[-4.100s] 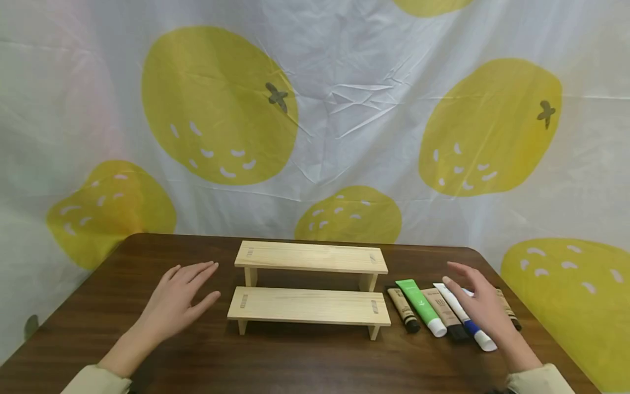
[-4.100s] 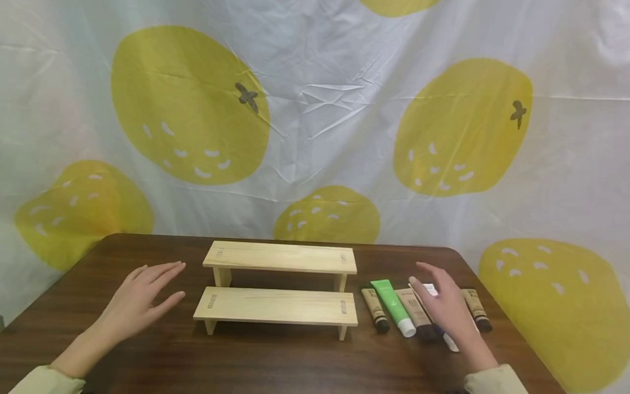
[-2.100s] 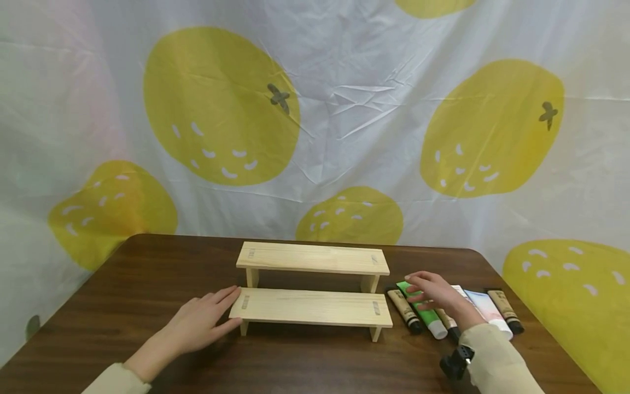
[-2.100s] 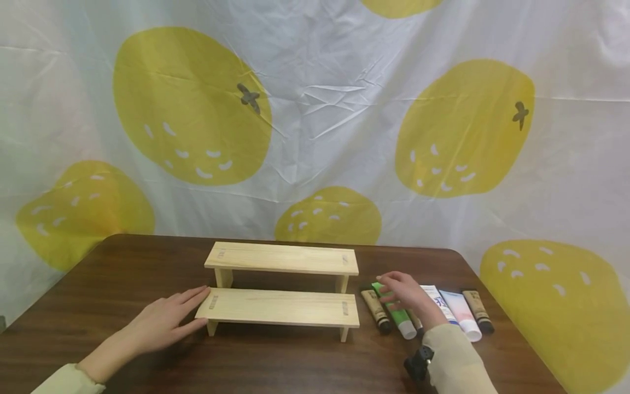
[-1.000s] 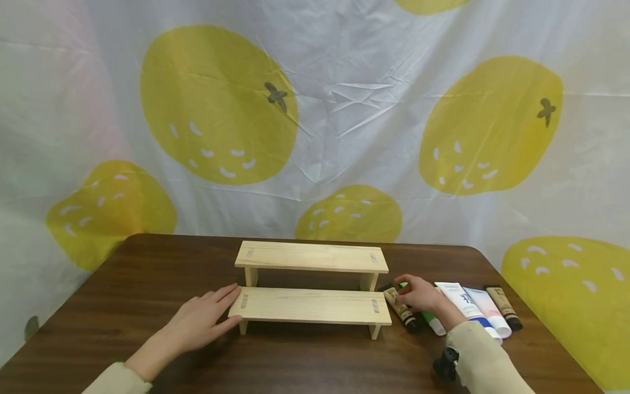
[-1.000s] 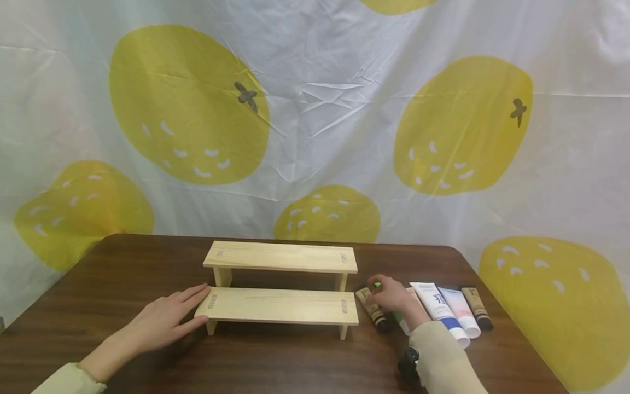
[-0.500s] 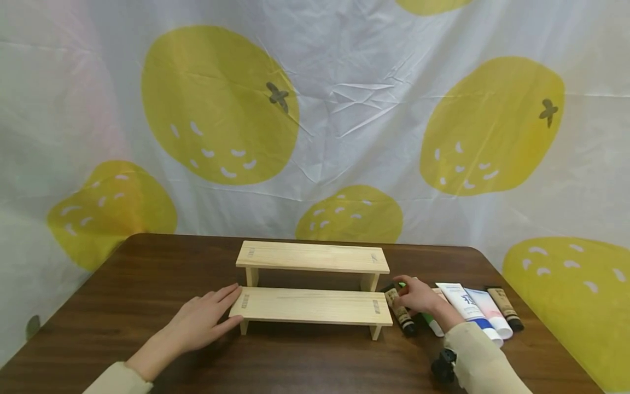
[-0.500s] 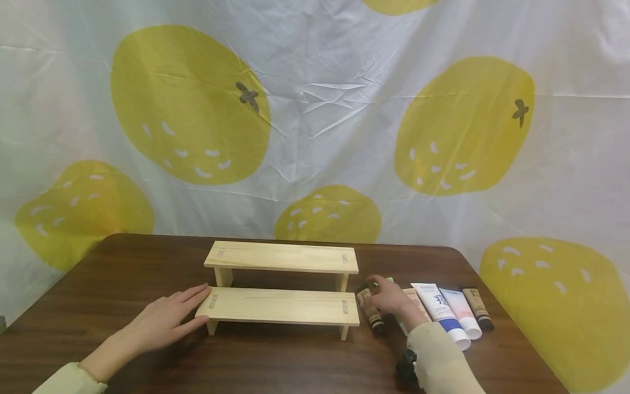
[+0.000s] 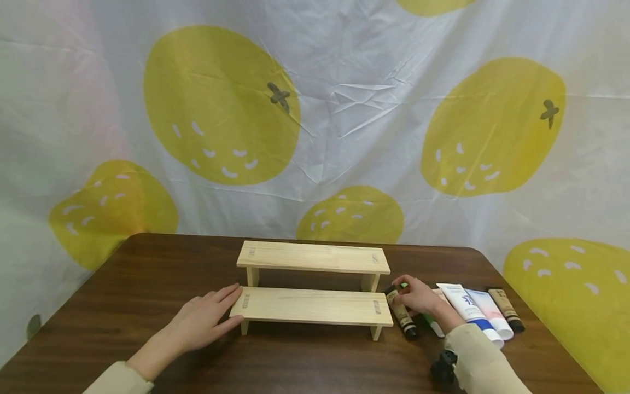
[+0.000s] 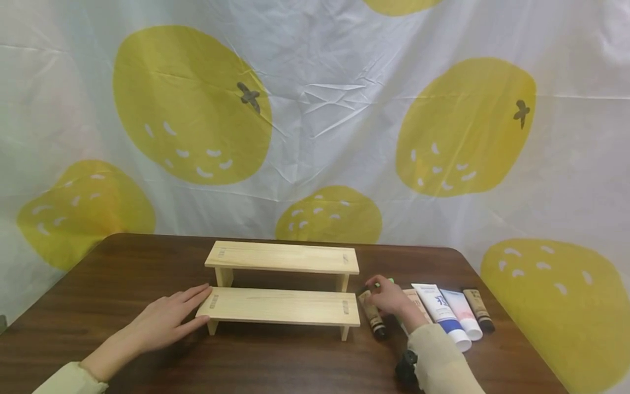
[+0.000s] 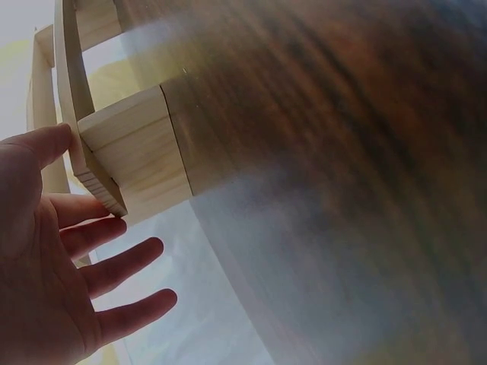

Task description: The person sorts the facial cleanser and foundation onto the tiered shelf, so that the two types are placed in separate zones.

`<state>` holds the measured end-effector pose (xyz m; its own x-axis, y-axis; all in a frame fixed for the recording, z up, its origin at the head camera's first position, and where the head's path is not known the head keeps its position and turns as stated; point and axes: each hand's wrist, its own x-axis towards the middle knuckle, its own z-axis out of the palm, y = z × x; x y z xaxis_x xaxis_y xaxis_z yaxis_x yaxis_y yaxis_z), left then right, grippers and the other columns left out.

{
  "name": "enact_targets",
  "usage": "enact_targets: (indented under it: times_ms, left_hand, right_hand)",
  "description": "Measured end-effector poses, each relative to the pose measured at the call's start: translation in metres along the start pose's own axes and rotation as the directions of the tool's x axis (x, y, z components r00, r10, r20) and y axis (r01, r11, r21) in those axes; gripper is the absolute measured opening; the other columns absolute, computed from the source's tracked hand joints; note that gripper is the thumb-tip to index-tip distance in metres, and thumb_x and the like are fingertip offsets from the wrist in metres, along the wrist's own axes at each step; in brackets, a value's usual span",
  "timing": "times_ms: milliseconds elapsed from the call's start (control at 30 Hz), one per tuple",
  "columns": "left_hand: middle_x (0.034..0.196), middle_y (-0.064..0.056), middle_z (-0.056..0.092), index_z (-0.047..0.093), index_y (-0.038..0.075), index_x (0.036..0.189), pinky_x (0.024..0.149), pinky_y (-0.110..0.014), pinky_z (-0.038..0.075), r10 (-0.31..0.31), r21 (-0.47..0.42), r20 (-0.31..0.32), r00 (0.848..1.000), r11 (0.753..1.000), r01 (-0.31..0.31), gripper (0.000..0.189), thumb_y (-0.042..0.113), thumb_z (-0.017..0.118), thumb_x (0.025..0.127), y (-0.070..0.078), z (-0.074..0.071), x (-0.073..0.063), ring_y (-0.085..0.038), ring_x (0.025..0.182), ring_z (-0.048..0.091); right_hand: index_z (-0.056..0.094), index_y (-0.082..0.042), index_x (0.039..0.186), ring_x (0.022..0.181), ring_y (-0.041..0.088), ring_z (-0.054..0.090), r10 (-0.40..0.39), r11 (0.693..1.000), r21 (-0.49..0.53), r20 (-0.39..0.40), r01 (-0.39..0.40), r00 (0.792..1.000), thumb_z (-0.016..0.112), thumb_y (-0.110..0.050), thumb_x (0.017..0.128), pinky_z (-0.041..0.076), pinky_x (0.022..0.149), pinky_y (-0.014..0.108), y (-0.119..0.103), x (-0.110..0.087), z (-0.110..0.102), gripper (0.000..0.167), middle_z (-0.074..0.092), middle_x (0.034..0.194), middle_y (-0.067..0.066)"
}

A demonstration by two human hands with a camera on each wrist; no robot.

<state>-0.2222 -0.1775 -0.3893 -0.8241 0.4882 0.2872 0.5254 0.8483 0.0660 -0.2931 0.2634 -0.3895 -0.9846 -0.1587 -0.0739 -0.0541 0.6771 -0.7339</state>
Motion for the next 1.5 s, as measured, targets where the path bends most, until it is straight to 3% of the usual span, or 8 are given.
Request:
enact_targets:
  times_ms: [300,500,867,1100,1500]
  left_hand:
    - [0.127,-0.012,0.045,0.047,0.003,0.128,0.072,-0.049,0.042,0.005,0.006,-0.008,1.0,1.0,-0.005,0.06,0.048,0.046,0.088,-0.001,0.0,0.0,-0.03,0.101,0.052]
    - [0.128,-0.012,0.045,0.047,0.003,0.128,0.072,-0.049,0.042,0.002,0.01,-0.002,1.0,1.0,-0.002,0.06,0.048,0.046,0.088,0.0,0.0,0.0,-0.03,0.101,0.052]
    - [0.128,-0.012,0.045,0.047,0.004,0.128,0.071,-0.048,0.043,0.001,0.003,0.002,1.0,1.0,-0.001,0.061,0.049,0.044,0.088,-0.001,0.002,0.0,-0.03,0.1,0.052]
    - [0.127,-0.012,0.045,0.047,0.003,0.128,0.071,-0.047,0.043,0.007,0.015,-0.004,1.0,1.0,-0.007,0.061,0.049,0.045,0.088,-0.002,0.003,0.0,-0.03,0.101,0.052]
    - [0.127,-0.013,0.045,0.047,0.003,0.128,0.07,-0.047,0.043,0.008,0.011,-0.004,1.0,1.0,-0.007,0.061,0.049,0.046,0.087,-0.001,0.002,0.0,-0.03,0.1,0.052]
  right_hand:
    - [0.049,0.003,0.102,0.063,0.018,0.049,-0.019,0.997,0.071,-0.053,0.023,0.998,0.055,-0.003,0.081,0.047,0.05,0.035,0.004,0.001,0.0,0.023,0.053,0.075,0.008]
    - [0.048,0.005,0.103,0.06,0.017,0.05,-0.025,0.996,0.084,-0.058,0.03,0.998,0.056,-0.004,0.082,0.048,0.051,0.035,0.002,-0.003,-0.006,0.024,0.055,0.073,0.008]
    - [0.052,0.007,0.103,0.058,0.018,0.053,-0.114,0.992,0.047,-0.039,0.115,0.993,0.056,-0.003,0.08,0.048,0.053,0.037,-0.008,-0.011,-0.022,0.024,0.056,0.068,0.007]
    - [0.05,0.006,0.102,0.065,0.025,0.056,-0.153,0.985,0.076,0.002,0.153,0.988,0.057,-0.005,0.082,0.048,0.059,0.039,-0.014,-0.018,-0.034,0.024,0.057,0.072,0.01]
    - [0.051,0.004,0.097,0.07,0.029,0.058,-0.237,0.972,0.01,0.043,0.237,0.971,0.058,-0.003,0.081,0.049,0.059,0.041,-0.022,-0.024,-0.045,0.019,0.058,0.072,0.008]
